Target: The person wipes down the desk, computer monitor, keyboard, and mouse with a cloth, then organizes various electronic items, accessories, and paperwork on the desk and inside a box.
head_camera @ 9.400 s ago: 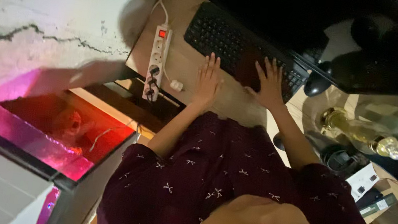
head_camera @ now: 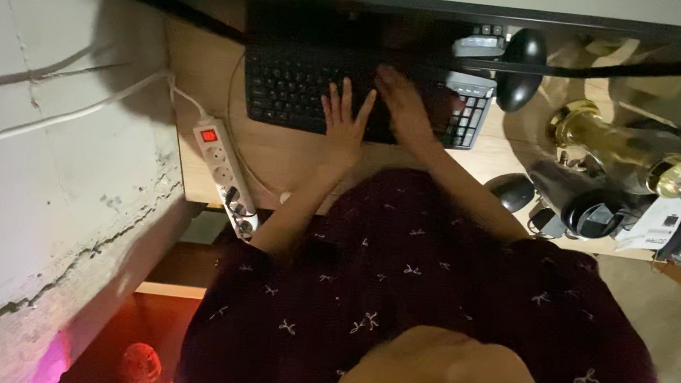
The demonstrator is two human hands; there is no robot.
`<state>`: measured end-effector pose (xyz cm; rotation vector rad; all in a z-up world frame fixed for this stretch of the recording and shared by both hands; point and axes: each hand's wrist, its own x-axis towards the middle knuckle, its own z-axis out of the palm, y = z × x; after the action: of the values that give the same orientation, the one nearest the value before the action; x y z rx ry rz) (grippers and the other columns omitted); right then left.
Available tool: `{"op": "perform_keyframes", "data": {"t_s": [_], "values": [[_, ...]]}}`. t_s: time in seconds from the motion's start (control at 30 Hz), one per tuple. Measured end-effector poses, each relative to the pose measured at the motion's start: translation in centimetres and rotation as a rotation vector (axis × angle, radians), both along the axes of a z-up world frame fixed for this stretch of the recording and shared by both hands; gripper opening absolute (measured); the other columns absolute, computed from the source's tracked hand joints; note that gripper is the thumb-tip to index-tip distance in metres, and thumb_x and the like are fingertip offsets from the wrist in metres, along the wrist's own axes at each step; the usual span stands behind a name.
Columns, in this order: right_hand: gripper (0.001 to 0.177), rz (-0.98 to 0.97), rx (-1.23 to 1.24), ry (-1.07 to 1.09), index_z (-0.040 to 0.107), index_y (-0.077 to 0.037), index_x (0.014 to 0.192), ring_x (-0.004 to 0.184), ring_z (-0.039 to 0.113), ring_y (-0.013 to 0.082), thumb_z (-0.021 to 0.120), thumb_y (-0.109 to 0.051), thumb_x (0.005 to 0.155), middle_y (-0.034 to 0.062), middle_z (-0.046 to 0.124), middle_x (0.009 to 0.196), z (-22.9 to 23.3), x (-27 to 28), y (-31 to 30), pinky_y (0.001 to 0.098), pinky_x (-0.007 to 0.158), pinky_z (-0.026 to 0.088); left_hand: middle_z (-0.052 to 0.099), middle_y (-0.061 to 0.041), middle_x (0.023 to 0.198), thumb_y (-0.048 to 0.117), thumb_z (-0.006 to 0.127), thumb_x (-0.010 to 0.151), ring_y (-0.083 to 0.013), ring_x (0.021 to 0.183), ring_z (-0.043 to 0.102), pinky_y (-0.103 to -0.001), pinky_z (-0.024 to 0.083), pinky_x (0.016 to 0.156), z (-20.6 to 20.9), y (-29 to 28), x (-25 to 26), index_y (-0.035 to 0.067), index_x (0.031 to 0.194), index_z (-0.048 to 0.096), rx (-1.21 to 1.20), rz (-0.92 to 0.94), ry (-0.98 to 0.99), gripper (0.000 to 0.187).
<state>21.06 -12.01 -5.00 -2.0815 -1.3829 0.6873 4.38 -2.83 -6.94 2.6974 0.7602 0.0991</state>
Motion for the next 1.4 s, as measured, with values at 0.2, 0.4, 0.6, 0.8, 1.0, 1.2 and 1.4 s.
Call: {"op": "perform_keyframes", "data": {"t_s": [0.2, 0.4, 0.6, 0.8, 1.0, 1.2, 1.4], "values": [[0.054, 0.074, -0.082, -0.218, 0.053, -0.003, 0.151, 0.148, 0.045, 0.0323, 0.054, -0.004, 0.097, 0.0139, 0.046, 0.161, 2.0, 0.9, -1.2, 0.0552, 0.121, 0.034, -0.005, -0.02, 0.176, -0.017, 0.065, 0.086, -0.0477, 0.162, 0.001, -0.07, 0.013, 0.131, -0.1, -1.4, 0.9, 0.032, 0.169, 0.016, -0.071, -0.087, -0.068, 0.109], [0.045, -0.914, 0.35, 1.088, 0.044, -0.002, 0.154, 0.156, 0.049, 0.04, 0.042, -0.028, 0.118, 0.0157, 0.053, 0.158, -0.3, 4.2, -10.6, 0.0491, 0.129, 0.037, -0.005, -0.025, 0.164, 0.017, 0.084, 0.077, -0.0561, 0.148, -0.001, -0.079, 0.008, 0.113, 2.2, -0.6, 1.9, 0.026, 0.162, 0.016, -0.407, -0.178, -0.208, 0.11], [0.041, -0.618, 0.752, 1.097, 0.046, -0.012, 0.149, 0.151, 0.042, 0.0333, 0.044, -0.021, 0.109, 0.0103, 0.047, 0.161, -0.7, 0.9, -12.1, 0.046, 0.13, 0.033, -0.007, -0.022, 0.173, -0.014, 0.064, 0.085, -0.0516, 0.158, 0.002, -0.073, 0.013, 0.124, 0.2, -1.4, 2.4, 0.029, 0.168, 0.014, -0.137, -0.203, -0.199, 0.105], [0.065, -0.24, -0.184, -0.158, 0.065, -0.003, 0.141, 0.135, 0.051, 0.0377, 0.049, 0.015, 0.081, 0.0155, 0.056, 0.154, 2.5, 3.1, -11.4, 0.0465, 0.111, 0.043, -0.002, -0.02, 0.174, -0.023, 0.056, 0.083, -0.0511, 0.159, 0.005, -0.071, 0.016, 0.126, -0.1, -1.9, 2.2, 0.03, 0.168, 0.015, -0.204, -0.183, -0.159, 0.108], [0.048, -0.305, 0.461, -0.184, 0.069, -0.001, 0.128, 0.122, 0.059, 0.0362, 0.051, 0.009, 0.085, 0.0115, 0.066, 0.142, 11.9, 7.0, -8.1, 0.0449, 0.105, 0.05, 0.004, -0.024, 0.164, 0.035, 0.081, 0.081, -0.0549, 0.148, 0.007, -0.077, 0.01, 0.113, 9.7, 0.5, 4.7, 0.018, 0.162, 0.016, -0.404, -0.239, -0.381, 0.105], [0.044, -0.166, 1.168, -0.797, 0.069, 0.006, 0.122, 0.106, 0.066, 0.036, 0.052, -0.018, 0.089, 0.0227, 0.067, 0.121, 27.3, 15.1, -1.6, 0.0483, 0.09, 0.054, 0.014, -0.011, 0.175, 0.04, 0.069, 0.109, -0.0352, 0.164, 0.011, -0.065, 0.008, 0.134, 22.2, 8.9, 6.5, 0.019, 0.166, 0.029, -0.06, -0.245, -0.558, 0.072], [0.055, 0.004, 0.185, -0.7, 0.071, 0.001, 0.134, 0.095, 0.06, 0.0298, 0.053, 0.002, 0.082, 0.015, 0.07, 0.123, 36.6, 12.8, 8.2, 0.0476, 0.082, 0.049, 0.027, -0.013, 0.168, 0.045, 0.043, 0.113, -0.0274, 0.163, 0.01, -0.053, -0.003, 0.133, 29.5, 18.8, 5.1, 0.011, 0.165, 0.03, 0.335, -0.077, -0.716, 0.063]]}}
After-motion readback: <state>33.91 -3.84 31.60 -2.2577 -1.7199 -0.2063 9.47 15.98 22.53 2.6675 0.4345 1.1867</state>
